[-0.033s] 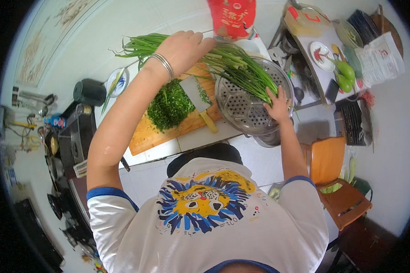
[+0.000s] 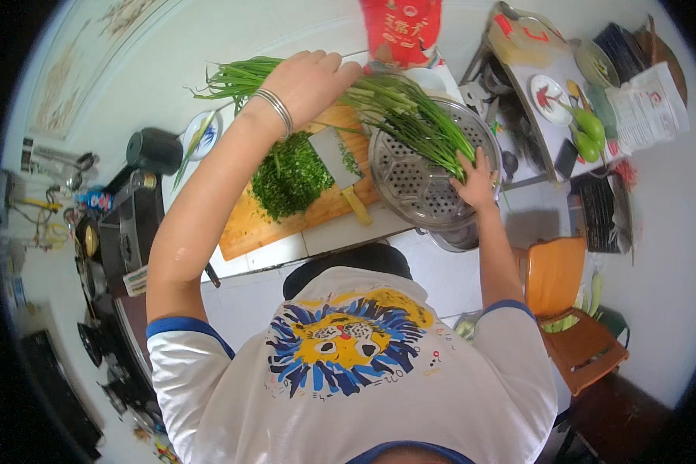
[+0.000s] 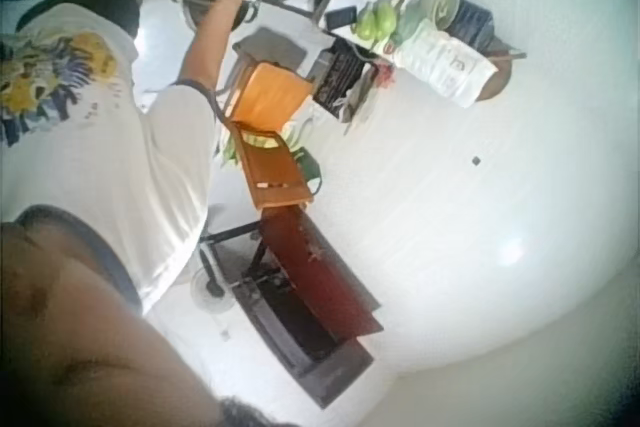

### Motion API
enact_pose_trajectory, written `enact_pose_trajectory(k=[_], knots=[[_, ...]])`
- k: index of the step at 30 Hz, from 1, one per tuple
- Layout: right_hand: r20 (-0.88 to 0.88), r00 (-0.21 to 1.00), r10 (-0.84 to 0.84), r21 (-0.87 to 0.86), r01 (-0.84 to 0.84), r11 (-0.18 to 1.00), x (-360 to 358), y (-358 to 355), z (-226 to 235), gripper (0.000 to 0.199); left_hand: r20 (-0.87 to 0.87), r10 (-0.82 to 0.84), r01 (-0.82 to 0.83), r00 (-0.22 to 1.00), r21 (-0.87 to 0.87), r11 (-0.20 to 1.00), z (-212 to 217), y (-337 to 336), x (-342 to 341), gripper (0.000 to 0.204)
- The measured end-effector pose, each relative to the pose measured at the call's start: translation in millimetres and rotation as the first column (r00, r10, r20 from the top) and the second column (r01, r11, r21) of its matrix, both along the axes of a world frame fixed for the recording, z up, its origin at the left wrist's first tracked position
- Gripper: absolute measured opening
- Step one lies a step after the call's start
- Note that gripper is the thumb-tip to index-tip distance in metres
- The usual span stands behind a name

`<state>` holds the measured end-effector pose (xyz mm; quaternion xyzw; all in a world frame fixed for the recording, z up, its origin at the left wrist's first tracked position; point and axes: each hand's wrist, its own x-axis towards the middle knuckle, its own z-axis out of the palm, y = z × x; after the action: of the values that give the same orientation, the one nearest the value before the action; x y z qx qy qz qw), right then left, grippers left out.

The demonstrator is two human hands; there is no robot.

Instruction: The person chops green onions on a wooden cutting board using a large cleaver. They repeatedly gather bunches of green onions from a metal colander, place them on the board, and slice them into small pieces, accumulating a large pile of chopped vegetables.

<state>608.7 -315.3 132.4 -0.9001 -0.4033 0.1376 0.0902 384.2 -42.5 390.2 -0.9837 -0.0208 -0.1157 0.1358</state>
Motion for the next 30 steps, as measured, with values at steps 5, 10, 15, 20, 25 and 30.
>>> enact_pose_trajectory(k=[5, 10, 15, 20, 25, 30], knots=[[0.157, 0.987, 0.017, 0.396, -0.079, 0.915, -7.7, -4.1, 17.3, 0.063, 0.008, 0.154, -0.154, 0.988, 0.030, 0.988, -9.6, 30.2, -64.5, 0.025], [0.185, 0.973, 0.142, 0.699, -0.231, 0.676, -97.0, 50.7, 63.1, 0.027, -0.083, 0.378, -0.378, 0.922, 0.017, 0.925, -37.8, 49.5, -140.6, 0.024], [-0.039, 0.923, 0.383, 0.362, -0.344, 0.866, -199.2, 101.4, -3.7, 0.040, -0.149, 0.563, -0.573, 0.813, -0.040, 0.818, -78.8, 64.7, -232.9, 0.018], [-0.132, 0.968, 0.216, -0.057, -0.225, 0.973, -231.0, 141.5, -55.6, 0.061, -0.292, 0.689, -0.739, 0.664, -0.112, 0.665, -112.2, 72.3, -295.9, 0.024], [-0.053, 0.974, 0.220, -0.042, -0.223, 0.974, -226.2, 152.2, -94.8, 0.061, -0.376, 0.708, -0.791, 0.598, -0.137, 0.596, -140.0, 75.8, -333.8, 0.019], [-0.032, 0.999, -0.010, 0.094, 0.013, 0.995, -247.8, 161.1, -50.1, 0.060, -0.508, 0.701, -0.852, 0.500, -0.144, 0.504, -192.1, 84.1, -363.2, 0.015]])
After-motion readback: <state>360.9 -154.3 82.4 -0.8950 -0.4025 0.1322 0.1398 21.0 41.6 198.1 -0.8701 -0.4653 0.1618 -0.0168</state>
